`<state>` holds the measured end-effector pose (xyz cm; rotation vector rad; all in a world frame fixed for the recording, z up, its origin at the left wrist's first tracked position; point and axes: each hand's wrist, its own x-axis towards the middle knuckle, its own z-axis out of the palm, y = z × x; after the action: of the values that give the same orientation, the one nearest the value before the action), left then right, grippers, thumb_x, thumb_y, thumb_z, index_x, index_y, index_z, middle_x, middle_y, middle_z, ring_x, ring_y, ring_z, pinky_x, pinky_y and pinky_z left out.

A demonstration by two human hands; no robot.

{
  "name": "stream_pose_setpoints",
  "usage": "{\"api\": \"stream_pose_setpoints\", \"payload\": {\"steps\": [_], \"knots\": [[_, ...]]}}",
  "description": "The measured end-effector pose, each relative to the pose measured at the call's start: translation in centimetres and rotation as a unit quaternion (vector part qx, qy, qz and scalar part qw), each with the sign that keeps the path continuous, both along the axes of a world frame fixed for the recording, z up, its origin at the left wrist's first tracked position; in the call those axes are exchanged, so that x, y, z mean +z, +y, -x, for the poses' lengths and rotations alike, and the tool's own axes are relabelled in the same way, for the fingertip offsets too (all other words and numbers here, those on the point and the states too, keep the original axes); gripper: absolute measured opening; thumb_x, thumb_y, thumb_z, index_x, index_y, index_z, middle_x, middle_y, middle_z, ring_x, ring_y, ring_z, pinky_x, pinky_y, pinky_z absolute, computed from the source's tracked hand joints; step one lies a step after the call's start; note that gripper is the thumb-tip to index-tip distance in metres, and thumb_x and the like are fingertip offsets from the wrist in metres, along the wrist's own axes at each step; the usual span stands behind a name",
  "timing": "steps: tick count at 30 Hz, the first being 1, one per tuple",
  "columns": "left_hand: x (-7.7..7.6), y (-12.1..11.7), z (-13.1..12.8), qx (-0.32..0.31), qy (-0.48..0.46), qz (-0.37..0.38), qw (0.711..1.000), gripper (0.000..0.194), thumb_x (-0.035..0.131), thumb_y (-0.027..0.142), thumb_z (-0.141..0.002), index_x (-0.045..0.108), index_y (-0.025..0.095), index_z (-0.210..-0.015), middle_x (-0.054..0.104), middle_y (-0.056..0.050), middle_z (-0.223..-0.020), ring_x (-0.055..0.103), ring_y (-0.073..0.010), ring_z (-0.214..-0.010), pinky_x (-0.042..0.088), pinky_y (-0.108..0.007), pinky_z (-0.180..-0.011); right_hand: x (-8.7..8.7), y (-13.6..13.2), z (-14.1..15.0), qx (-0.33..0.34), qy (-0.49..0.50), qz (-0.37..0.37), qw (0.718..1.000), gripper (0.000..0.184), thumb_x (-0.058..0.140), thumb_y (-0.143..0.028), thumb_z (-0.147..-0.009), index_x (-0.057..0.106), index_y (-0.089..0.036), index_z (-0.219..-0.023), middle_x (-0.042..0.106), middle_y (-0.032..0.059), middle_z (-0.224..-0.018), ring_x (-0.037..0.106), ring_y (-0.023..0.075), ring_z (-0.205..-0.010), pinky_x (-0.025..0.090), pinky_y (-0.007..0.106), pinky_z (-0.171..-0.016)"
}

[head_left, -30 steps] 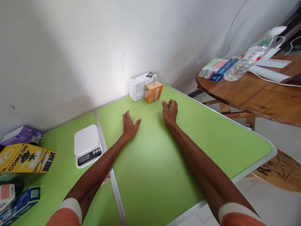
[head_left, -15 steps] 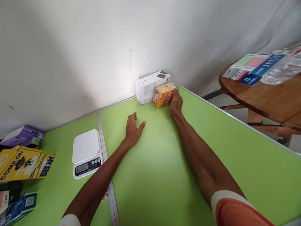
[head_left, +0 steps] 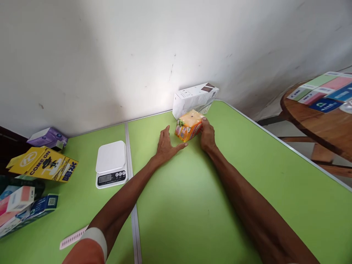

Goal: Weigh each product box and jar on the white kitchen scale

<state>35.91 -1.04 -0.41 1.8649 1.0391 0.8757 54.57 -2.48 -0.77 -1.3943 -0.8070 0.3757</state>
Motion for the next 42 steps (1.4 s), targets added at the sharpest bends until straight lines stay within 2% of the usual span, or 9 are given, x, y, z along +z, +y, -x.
{"api": "stream_pose_setpoints", "payload": {"steps": [2,8,14,19,22,25,29,34,42], "knots": [[0.2,-0.8,0.4,0.001,0.0,-0.017,1.0,0.107,0.098,0.047,-0.071,0.04,0.023,-0.159,0.052,-0.02,-0.157,0.054,-0.0394,-0.146,0.046,-0.056,-0.123,0.3,-1.6,2.8,0.019,-0.016,0.013,1.0,0.072,0.037,-0.087,-0.097,0.065,-0.021,-0.084,0.068,0.0036,-0.082,0.06,0.0222,-0.081,0.051,0.038,-0.079],[1.1,-4.0,4.6,0.048,-0.012,0.001,0.999,0.062,0.087,0.042,-0.085,0.055,0.021,-0.133,0.066,-0.015,-0.135,0.061,-0.035,-0.129,0.051,-0.052,-0.111,0.2,-6.3,9.0,0.049,-0.097,0.018,0.994,0.063,0.034,-0.084,-0.102,0.052,-0.026,-0.082,0.059,0.0014,-0.082,0.052,0.0216,-0.078,0.047,0.04,-0.077],[1.7,-7.0,8.9,0.048,0.004,0.014,0.999,0.06,0.09,0.042,-0.082,0.057,0.022,-0.129,0.069,-0.014,-0.129,0.066,-0.0342,-0.12,0.056,-0.052,-0.103,-0.1,-9.4,12.5,0.068,-0.104,0.017,0.992,0.059,0.036,-0.078,-0.105,0.056,-0.026,-0.086,0.062,0.0027,-0.086,0.056,0.0233,-0.08,0.048,0.041,-0.076],[3.3,-8.5,12.8,0.049,0.016,-0.012,0.999,0.074,0.088,0.05,-0.084,0.053,0.019,-0.142,0.067,-0.019,-0.139,0.065,-0.0378,-0.128,0.055,-0.057,-0.109,1.6,-11.4,16.0,0.096,-0.115,-0.024,0.988,0.05,0.042,-0.071,-0.107,0.059,-0.026,-0.09,0.061,0.0038,-0.087,0.058,0.0243,-0.078,0.05,0.041,-0.072],[5.1,-8.4,16.6,0.058,0.015,-0.055,0.997,0.082,0.084,0.056,-0.087,0.048,0.019,-0.151,0.064,-0.02,-0.144,0.064,-0.037,-0.132,0.056,-0.056,-0.111,3.7,-11.1,18.9,0.136,-0.138,-0.088,0.977,0.047,0.041,-0.065,-0.11,0.065,-0.026,-0.099,0.065,0.0066,-0.096,0.062,0.0259,-0.086,0.054,0.043,-0.078],[6.8,-7.4,20.7,0.093,0.023,-0.098,0.991,0.075,0.08,0.06,-0.09,0.053,0.022,-0.149,0.065,-0.017,-0.143,0.065,-0.0346,-0.13,0.056,-0.053,-0.11,5.6,-9.4,22.4,0.194,-0.144,-0.128,0.962,0.046,0.041,-0.063,-0.112,0.067,-0.026,-0.107,0.069,0.0092,-0.107,0.066,0.0271,-0.096,0.058,0.045,-0.086],[7.7,-5.6,25.3,0.157,0.027,-0.112,0.981,0.065,0.075,0.064,-0.092,0.061,0.021,-0.139,0.071,-0.015,-0.132,0.069,-0.033,-0.12,0.057,-0.052,-0.106,6.6,-6.5,26.9,0.24,-0.148,-0.141,0.949,0.051,0.039,-0.068,-0.111,0.067,-0.026,-0.117,0.069,0.0103,-0.111,0.068,0.0279,-0.102,0.06,0.046,-0.091],[7.2,-3.6,28.4,0.149,0.022,-0.105,0.983,0.07,0.071,0.07,-0.09,0.062,0.018,-0.136,0.072,-0.017,-0.134,0.068,-0.0334,-0.123,0.055,-0.051,-0.109,5.7,-4.4,29.8,0.254,-0.162,-0.113,0.947,0.06,0.036,-0.073,-0.11,0.067,-0.023,-0.12,0.07,0.0109,-0.108,0.069,0.0277,-0.097,0.06,0.044,-0.087],[5.7,-2.1,29.9,0.115,0.047,-0.09,0.988,0.07,0.072,0.065,-0.093,0.06,0.02,-0.145,0.074,-0.013,-0.132,0.071,-0.0317,-0.118,0.057,-0.048,-0.106,3.4,-3.6,30.1,0.244,-0.202,-0.086,0.944,0.057,0.034,-0.07,-0.111,0.067,-0.024,-0.12,0.072,0.0114,-0.106,0.068,0.0277,-0.098,0.057,0.044,-0.092]]}}
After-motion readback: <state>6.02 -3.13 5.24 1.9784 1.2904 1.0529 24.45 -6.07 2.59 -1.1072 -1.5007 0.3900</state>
